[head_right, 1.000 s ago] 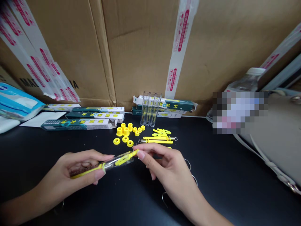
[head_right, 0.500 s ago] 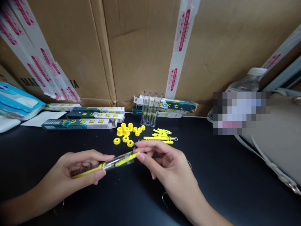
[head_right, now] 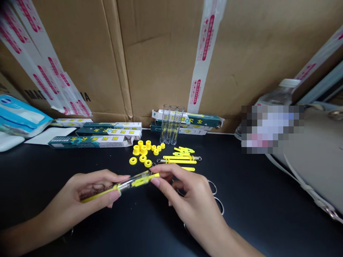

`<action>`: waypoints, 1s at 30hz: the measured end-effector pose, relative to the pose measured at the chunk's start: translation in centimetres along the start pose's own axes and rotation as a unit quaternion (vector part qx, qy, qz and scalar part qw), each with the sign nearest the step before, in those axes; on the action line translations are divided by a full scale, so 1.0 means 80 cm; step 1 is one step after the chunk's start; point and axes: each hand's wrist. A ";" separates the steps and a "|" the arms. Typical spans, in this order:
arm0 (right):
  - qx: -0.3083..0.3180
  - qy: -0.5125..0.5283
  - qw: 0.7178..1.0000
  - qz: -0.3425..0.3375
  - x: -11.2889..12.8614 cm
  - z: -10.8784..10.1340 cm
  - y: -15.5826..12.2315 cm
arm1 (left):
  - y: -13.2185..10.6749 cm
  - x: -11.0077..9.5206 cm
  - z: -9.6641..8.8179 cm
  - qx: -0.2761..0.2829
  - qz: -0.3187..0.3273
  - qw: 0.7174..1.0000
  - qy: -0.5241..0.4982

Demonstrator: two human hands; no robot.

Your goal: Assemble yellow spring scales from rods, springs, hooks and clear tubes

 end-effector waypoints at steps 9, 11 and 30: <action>0.015 0.055 0.998 0.030 -0.004 0.003 -0.002 | -0.007 0.001 -0.013 0.048 0.014 0.994 -0.092; -0.008 0.062 0.998 0.029 -0.003 0.002 -0.001 | -0.004 0.011 -0.016 0.073 0.016 0.986 -0.151; -0.018 0.053 0.998 -0.006 -0.008 0.000 0.002 | 0.003 0.007 -0.013 0.072 -0.031 0.984 -0.162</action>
Point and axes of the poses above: each hand's wrist, its own y-axis towards the middle knuckle, its own z-axis out of the palm, x = y × z, and after that the axes turned 8 degrees about y, right-handed
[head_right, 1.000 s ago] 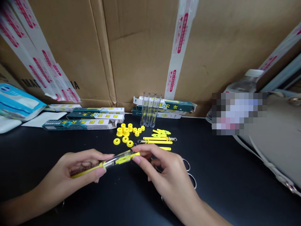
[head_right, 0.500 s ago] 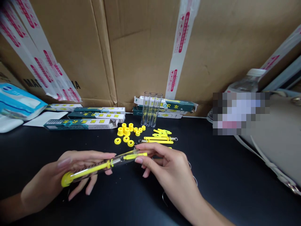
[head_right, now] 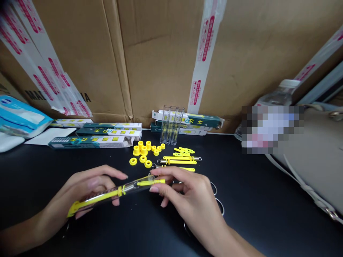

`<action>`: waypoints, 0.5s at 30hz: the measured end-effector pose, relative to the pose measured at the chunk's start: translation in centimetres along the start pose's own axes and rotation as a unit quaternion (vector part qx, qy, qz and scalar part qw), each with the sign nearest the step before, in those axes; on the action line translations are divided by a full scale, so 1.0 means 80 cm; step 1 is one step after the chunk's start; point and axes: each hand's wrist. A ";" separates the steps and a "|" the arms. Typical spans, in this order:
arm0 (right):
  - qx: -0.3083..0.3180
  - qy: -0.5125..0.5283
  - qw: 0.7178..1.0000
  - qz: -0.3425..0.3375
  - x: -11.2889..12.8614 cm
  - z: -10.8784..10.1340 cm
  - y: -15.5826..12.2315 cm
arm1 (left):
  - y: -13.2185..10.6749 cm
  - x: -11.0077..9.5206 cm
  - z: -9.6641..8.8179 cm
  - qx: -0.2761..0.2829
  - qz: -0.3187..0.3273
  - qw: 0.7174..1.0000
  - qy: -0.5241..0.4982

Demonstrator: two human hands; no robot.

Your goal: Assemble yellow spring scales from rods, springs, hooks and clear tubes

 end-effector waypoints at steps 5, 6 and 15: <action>-0.003 -0.025 0.999 -0.024 0.000 -0.002 -0.002 | -0.007 -0.013 0.018 -0.054 0.035 0.992 0.108; -0.002 -0.031 0.999 -0.032 0.000 -0.002 -0.002 | -0.006 -0.014 0.018 -0.066 0.035 0.989 0.124; 0.009 -0.103 0.990 -0.100 0.001 0.000 -0.012 | 0.002 -0.001 0.007 -0.120 0.045 0.981 0.149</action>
Point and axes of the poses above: each hand's wrist, its own y-axis towards the middle knuckle, its own z-axis out of the palm, x = y × z, and after that the axes turned 8 degrees about y, right-handed
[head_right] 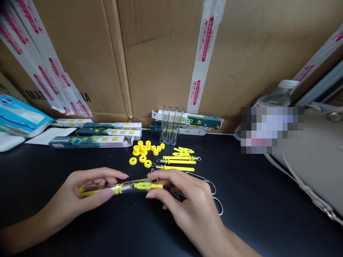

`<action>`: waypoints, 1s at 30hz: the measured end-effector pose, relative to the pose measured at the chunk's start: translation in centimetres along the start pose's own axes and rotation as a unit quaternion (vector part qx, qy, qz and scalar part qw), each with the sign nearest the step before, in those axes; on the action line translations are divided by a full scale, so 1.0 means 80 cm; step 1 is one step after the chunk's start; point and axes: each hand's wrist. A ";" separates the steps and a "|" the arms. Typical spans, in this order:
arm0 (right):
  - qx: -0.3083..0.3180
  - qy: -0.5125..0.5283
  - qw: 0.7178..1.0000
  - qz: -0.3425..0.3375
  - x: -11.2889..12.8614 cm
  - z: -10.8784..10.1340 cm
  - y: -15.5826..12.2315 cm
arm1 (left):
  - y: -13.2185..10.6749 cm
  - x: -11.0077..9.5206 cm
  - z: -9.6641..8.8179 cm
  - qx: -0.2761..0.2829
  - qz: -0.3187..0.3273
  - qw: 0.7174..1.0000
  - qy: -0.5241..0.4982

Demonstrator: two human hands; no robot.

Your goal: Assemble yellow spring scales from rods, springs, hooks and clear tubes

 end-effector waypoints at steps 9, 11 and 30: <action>0.008 0.053 0.997 0.053 -0.004 0.000 0.006 | 0.002 0.004 0.006 0.046 -0.052 0.997 -0.030; 0.005 0.056 0.997 0.053 -0.003 -0.001 0.006 | 0.002 0.005 0.006 0.047 -0.056 0.997 -0.033; 0.026 -0.060 0.997 -0.034 0.000 -0.010 0.007 | 0.001 0.004 0.004 0.052 -0.049 0.997 -0.033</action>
Point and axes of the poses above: each hand's wrist, its own y-axis towards the middle knuckle, its own z-axis out of the palm, x = y × z, and after that the axes turned 8 degrees about y, right-handed
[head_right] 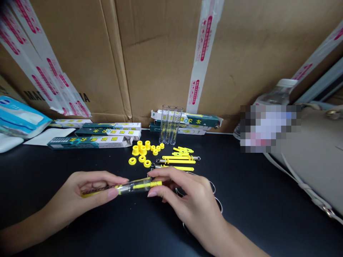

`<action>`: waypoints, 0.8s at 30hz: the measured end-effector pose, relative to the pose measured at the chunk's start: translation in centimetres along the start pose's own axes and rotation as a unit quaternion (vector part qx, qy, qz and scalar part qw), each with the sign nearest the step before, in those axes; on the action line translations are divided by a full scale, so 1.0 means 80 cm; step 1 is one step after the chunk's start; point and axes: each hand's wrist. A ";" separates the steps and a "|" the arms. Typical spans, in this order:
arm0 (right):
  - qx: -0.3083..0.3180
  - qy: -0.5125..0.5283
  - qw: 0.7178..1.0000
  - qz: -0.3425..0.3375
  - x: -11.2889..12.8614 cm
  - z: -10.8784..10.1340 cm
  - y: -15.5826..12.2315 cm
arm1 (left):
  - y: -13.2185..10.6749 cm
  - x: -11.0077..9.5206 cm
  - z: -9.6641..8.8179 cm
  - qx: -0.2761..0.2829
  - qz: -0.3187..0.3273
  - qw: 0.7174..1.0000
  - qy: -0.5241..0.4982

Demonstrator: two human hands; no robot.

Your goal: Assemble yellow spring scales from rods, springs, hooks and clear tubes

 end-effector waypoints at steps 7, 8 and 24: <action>0.028 -0.109 0.985 -0.127 -0.004 -0.002 -0.002 | 0.000 0.002 0.000 -0.010 -0.010 1.000 0.009; 0.029 -0.114 0.985 -0.125 -0.004 -0.002 -0.002 | 0.000 0.002 0.000 -0.011 -0.010 1.000 0.007; -0.061 -0.182 0.981 -0.030 -0.020 -0.010 0.049 | -0.001 -0.010 -0.001 -0.031 0.005 0.999 -0.024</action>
Point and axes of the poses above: each hand's wrist, its own y-axis towards the middle knuckle, its own z-axis out of the palm, x = y × z, and after that the axes turned 8 degrees about y, right-handed
